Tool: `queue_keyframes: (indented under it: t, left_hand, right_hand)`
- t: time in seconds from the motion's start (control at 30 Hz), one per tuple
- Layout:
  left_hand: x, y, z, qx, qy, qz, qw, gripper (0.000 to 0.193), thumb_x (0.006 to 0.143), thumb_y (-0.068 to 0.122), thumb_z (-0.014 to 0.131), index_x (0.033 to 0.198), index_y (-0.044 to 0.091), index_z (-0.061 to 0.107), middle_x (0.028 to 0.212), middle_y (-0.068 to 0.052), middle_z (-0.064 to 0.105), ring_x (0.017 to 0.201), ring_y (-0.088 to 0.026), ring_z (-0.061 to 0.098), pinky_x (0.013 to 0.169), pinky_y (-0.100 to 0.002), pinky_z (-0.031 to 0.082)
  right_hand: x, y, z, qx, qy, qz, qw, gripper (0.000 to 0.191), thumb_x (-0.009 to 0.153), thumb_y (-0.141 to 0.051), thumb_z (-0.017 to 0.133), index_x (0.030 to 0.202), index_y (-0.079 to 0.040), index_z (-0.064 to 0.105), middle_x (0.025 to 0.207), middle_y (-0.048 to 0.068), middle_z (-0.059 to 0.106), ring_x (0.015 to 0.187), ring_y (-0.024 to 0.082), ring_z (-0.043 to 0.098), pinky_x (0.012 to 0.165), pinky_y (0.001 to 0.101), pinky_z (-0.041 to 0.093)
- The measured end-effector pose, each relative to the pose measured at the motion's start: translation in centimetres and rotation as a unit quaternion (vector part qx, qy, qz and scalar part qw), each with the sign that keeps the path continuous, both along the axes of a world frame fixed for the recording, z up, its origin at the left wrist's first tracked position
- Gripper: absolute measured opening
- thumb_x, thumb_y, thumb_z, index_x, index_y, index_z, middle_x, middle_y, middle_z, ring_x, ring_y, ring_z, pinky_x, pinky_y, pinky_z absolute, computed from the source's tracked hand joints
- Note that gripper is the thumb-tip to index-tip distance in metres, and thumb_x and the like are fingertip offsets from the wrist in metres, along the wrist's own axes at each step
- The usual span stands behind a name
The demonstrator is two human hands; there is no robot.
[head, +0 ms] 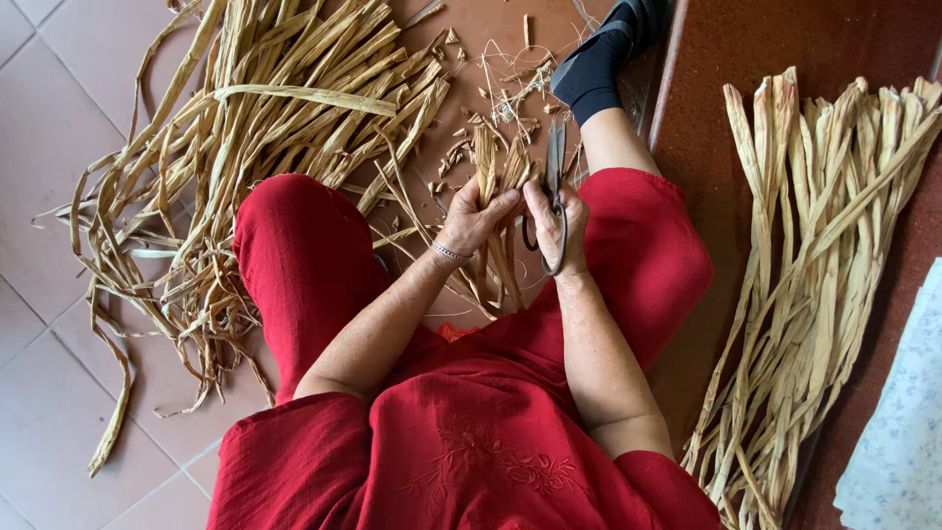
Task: The person sits on the floor trimming dried leaf strips with scissors, cutting off ends and imperfect sections, and sorts the trimmed strips into piles beside them while discarding scraps.
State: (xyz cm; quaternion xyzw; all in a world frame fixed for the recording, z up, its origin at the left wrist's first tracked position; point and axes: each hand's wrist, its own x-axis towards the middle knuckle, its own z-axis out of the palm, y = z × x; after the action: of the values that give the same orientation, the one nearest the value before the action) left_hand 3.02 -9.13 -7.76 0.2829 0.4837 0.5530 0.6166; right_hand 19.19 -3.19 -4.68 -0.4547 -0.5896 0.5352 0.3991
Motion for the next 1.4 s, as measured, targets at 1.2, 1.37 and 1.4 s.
queue_keyframes:
  t: [1.2,1.37,1.4]
  left_hand:
    - [7.2,-3.9,9.5,0.166,0.124,-0.24,0.948,0.063,0.096,0.042,0.077,0.147,0.013,0.054,0.128,-0.003,0.068,0.121,-0.022,0.065,0.106,-0.039,0.053]
    - [9.7,0.3,9.4,0.119,-0.25,-0.09,0.957,0.078,0.088,0.039,0.08,0.15,0.013,0.04,0.141,-0.003,0.057,0.135,-0.017,0.052,0.113,-0.039,0.043]
    - [10.1,1.2,9.6,0.089,-0.336,-0.06,0.936,0.07,0.09,0.036,0.078,0.147,0.011,0.045,0.138,-0.004,0.061,0.133,-0.018,0.056,0.114,-0.041,0.045]
  right_hand:
    - [5.3,1.9,11.9,0.009,0.141,-0.384,0.913,0.031,0.103,-0.031,0.065,0.118,-0.004,0.063,0.077,0.004,0.062,0.052,0.008,0.048,0.04,0.0205,0.029]
    - [7.8,-0.8,11.7,0.072,0.271,-0.298,0.913,0.042,0.111,-0.035,0.068,0.128,0.001,0.054,0.084,0.005,0.053,0.057,0.01,0.041,0.049,0.021,0.032]
    - [7.9,-1.6,11.2,0.062,0.248,-0.299,0.919,0.045,0.112,-0.037,0.066,0.127,0.004,0.054,0.082,0.004,0.051,0.056,0.008,0.04,0.048,0.0188,0.031]
